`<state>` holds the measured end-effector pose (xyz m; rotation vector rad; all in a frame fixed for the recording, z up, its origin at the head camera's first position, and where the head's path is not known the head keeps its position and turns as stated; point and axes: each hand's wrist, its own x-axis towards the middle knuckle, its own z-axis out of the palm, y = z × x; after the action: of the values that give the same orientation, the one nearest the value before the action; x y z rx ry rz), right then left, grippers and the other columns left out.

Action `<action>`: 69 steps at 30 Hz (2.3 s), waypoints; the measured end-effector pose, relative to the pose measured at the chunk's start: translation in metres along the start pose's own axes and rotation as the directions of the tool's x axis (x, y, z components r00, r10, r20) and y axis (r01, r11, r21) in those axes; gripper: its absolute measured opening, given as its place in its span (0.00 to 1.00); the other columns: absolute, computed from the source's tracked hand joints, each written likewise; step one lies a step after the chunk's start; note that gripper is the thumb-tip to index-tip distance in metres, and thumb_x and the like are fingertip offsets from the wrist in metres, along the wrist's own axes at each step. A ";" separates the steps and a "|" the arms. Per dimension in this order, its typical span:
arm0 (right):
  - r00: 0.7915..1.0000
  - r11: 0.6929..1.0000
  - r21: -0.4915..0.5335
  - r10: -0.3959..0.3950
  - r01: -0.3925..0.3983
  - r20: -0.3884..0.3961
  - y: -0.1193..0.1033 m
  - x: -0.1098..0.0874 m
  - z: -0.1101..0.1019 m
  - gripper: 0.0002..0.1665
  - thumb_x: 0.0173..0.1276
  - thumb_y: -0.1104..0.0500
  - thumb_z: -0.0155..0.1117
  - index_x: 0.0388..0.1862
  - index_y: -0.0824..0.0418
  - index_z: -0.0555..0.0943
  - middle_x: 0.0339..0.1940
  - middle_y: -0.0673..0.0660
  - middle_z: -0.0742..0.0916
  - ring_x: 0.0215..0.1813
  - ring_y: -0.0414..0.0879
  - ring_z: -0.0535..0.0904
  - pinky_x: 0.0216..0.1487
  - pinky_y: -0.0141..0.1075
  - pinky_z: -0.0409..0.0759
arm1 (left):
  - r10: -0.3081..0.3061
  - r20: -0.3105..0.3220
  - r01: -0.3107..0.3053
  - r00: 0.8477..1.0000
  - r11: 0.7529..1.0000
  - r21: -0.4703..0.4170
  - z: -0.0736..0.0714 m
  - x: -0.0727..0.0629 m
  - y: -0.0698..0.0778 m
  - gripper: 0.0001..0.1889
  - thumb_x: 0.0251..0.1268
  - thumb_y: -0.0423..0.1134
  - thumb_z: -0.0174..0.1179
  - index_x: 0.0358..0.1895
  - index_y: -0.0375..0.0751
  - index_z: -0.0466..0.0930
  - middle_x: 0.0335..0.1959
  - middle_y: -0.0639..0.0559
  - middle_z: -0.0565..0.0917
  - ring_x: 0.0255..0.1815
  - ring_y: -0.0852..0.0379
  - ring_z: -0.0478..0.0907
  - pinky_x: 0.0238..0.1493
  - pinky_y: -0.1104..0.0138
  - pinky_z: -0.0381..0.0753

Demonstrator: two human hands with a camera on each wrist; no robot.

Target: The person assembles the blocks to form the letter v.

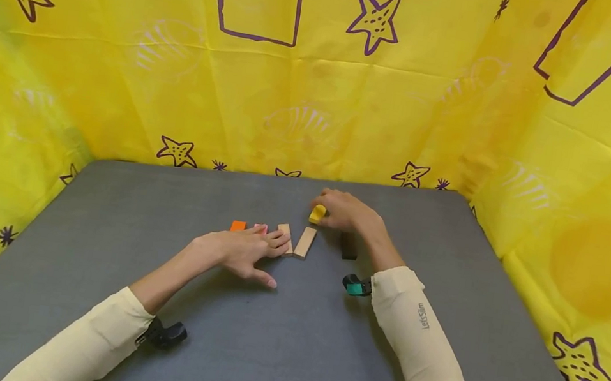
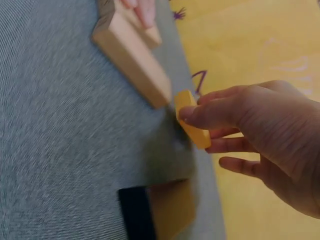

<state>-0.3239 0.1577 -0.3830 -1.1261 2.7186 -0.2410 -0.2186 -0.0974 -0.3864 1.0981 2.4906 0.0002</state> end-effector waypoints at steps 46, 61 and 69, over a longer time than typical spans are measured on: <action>0.997 0.999 -0.009 -0.031 0.032 0.077 0.003 0.003 0.004 0.22 0.73 0.61 0.68 0.65 0.56 0.83 0.65 0.65 0.82 0.67 0.61 0.78 0.71 0.58 0.77 | -0.014 0.017 0.014 1.000 1.000 -0.001 -0.002 -0.001 -0.002 0.50 0.71 0.71 0.55 0.85 0.46 0.51 0.89 0.47 0.46 0.90 0.48 0.43 0.89 0.45 0.40; 0.996 0.999 -0.006 -0.047 0.047 0.073 -0.001 -0.003 0.002 0.24 0.73 0.61 0.70 0.66 0.55 0.82 0.66 0.65 0.81 0.68 0.63 0.78 0.71 0.59 0.77 | -0.024 0.011 0.024 1.000 1.000 -0.004 -0.001 -0.002 0.000 0.50 0.70 0.71 0.56 0.85 0.46 0.52 0.89 0.47 0.47 0.90 0.46 0.44 0.89 0.45 0.41; 0.996 0.999 -0.014 -0.039 0.041 0.084 -0.002 -0.003 0.003 0.23 0.73 0.62 0.69 0.66 0.55 0.83 0.66 0.64 0.82 0.68 0.62 0.78 0.72 0.59 0.77 | -0.020 0.017 0.020 1.000 1.000 -0.007 -0.001 -0.001 -0.001 0.50 0.71 0.70 0.56 0.85 0.46 0.51 0.89 0.47 0.46 0.90 0.47 0.43 0.89 0.46 0.41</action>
<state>-0.3205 0.1582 -0.3851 -1.1685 2.6315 -0.1737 -0.2195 -0.0984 -0.3855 1.0663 2.4848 -0.0058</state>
